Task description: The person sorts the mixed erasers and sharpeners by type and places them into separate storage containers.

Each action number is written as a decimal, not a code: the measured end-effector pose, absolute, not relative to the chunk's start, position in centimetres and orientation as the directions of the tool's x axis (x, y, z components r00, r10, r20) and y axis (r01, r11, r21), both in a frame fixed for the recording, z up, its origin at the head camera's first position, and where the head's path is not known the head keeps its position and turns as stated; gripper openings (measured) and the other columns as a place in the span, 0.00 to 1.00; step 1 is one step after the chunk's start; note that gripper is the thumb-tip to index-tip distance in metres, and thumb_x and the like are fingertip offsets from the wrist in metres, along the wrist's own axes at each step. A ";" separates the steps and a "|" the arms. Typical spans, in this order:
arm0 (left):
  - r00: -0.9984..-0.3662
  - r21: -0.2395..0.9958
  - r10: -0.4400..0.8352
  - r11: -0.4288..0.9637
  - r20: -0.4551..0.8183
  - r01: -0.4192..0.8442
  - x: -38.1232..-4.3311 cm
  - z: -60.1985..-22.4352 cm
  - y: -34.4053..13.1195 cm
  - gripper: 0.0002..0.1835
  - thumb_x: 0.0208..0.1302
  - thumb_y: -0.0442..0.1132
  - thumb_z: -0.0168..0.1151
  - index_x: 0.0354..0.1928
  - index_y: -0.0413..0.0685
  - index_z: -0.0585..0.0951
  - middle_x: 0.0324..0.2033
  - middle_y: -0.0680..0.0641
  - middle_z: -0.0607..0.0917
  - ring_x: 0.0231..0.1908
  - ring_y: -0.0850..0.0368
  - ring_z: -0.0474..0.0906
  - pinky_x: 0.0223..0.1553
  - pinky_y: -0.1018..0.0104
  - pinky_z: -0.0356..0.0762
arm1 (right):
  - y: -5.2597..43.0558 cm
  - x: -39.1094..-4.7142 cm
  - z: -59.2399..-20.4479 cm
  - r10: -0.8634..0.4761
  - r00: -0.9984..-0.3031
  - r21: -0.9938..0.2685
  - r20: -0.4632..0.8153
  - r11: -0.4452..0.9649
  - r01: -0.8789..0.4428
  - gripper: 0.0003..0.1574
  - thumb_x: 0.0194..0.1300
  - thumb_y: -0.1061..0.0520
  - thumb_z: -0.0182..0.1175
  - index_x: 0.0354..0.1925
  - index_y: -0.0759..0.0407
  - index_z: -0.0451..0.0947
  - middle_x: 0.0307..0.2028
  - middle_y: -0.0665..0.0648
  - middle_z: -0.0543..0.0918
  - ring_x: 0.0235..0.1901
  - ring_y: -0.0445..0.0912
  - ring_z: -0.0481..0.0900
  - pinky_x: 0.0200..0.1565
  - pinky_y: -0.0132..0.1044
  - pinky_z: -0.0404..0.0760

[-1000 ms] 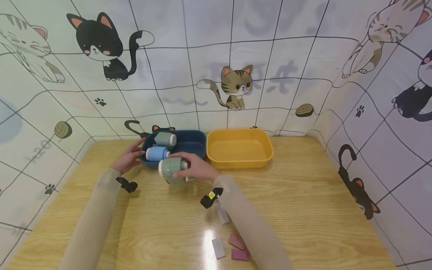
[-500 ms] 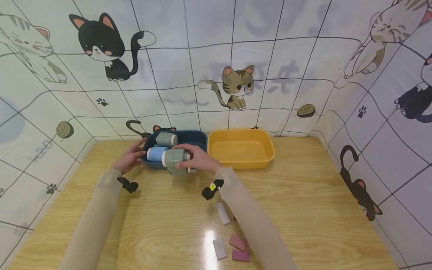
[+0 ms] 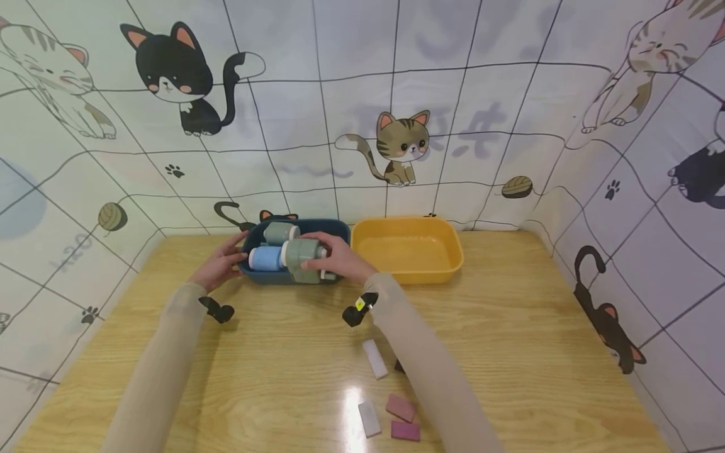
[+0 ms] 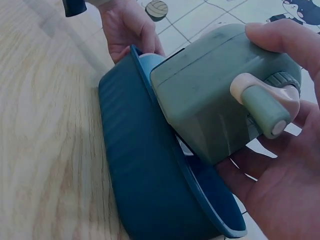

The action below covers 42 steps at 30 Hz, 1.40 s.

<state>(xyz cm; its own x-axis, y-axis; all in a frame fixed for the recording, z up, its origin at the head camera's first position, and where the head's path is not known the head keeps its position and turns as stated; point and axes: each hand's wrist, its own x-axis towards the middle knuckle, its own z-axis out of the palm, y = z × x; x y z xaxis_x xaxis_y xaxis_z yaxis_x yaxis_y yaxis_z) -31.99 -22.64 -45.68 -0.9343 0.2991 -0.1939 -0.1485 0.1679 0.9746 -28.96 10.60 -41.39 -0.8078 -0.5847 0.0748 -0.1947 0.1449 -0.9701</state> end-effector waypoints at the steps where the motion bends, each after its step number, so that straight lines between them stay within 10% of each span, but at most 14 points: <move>1: -0.936 0.975 0.297 0.170 -0.191 -0.146 -32.1 -45.9 -22.7 0.34 0.75 0.31 0.43 0.77 0.56 0.47 0.57 0.34 0.63 0.39 0.54 0.70 0.37 0.61 0.73 | 10.7 -29.1 -41.4 -0.586 -0.807 -0.970 0.080 0.140 -0.198 0.38 0.61 0.61 0.66 0.68 0.56 0.65 0.55 0.62 0.73 0.49 0.54 0.73 0.48 0.44 0.77; 42: -0.931 0.971 0.297 0.168 -0.213 -0.168 -30.9 -43.6 -21.9 0.34 0.74 0.29 0.43 0.77 0.51 0.47 0.52 0.37 0.64 0.39 0.53 0.69 0.41 0.55 0.72 | 10.5 -36.0 -41.2 -0.478 -0.877 -0.934 -0.043 0.332 -0.135 0.36 0.60 0.59 0.65 0.65 0.63 0.68 0.54 0.64 0.74 0.49 0.53 0.71 0.48 0.40 0.73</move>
